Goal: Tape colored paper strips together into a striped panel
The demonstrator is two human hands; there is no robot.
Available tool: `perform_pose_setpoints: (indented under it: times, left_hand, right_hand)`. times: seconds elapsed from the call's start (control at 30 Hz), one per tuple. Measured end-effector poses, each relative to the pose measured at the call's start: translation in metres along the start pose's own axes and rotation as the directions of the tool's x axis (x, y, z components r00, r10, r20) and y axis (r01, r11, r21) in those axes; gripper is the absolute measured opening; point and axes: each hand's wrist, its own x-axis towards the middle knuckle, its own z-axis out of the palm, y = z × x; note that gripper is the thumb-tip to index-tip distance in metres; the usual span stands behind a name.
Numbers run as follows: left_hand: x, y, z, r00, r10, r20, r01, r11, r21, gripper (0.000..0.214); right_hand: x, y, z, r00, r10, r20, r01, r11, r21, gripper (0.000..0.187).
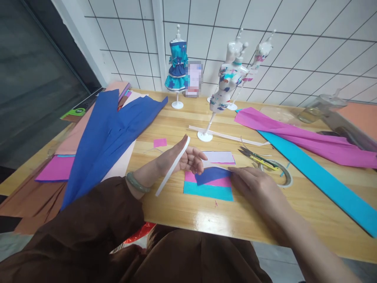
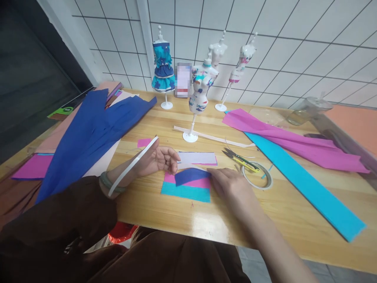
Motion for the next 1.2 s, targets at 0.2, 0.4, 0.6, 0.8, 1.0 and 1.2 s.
perform_pose_setpoints:
  times: [0.2,0.4,0.6,0.8,1.0,1.2]
  left_hand:
    - [0.0,0.0,0.0,1.0,0.017,0.015,-0.017,1.0,-0.025,0.083]
    - [-0.001,0.006,0.007,0.998,-0.002,-0.056,0.003,0.999,0.032,0.079]
    - [0.003,0.0,0.012,0.954,0.118,-0.275,-0.006,0.926,0.377,0.057]
    - [0.003,-0.009,0.017,0.948,0.216,-0.233,-0.05,0.827,0.56,0.048]
    - [0.0,-0.007,0.023,0.952,0.226,-0.204,-0.071,0.816,0.574,0.033]
    - [-0.001,-0.007,0.028,0.943,0.23,-0.241,-0.063,0.835,0.547,0.019]
  right_hand:
    - [0.02,0.019,-0.007,0.963,0.113,-0.246,-0.119,0.993,-0.01,0.021]
    - [0.031,0.041,0.004,0.986,-0.055,-0.16,0.027,0.985,-0.17,0.025]
    - [0.015,0.017,0.007,0.965,0.158,-0.207,-0.137,0.984,0.112,0.026]
    - [0.007,-0.051,-0.009,0.788,0.57,0.232,-0.493,0.359,0.792,0.032]
    - [0.002,-0.068,-0.01,0.735,0.424,0.529,-0.441,-0.293,0.848,0.04]
    - [-0.012,-0.073,-0.009,0.698,0.494,0.518,-0.576,-0.042,0.817,0.032]
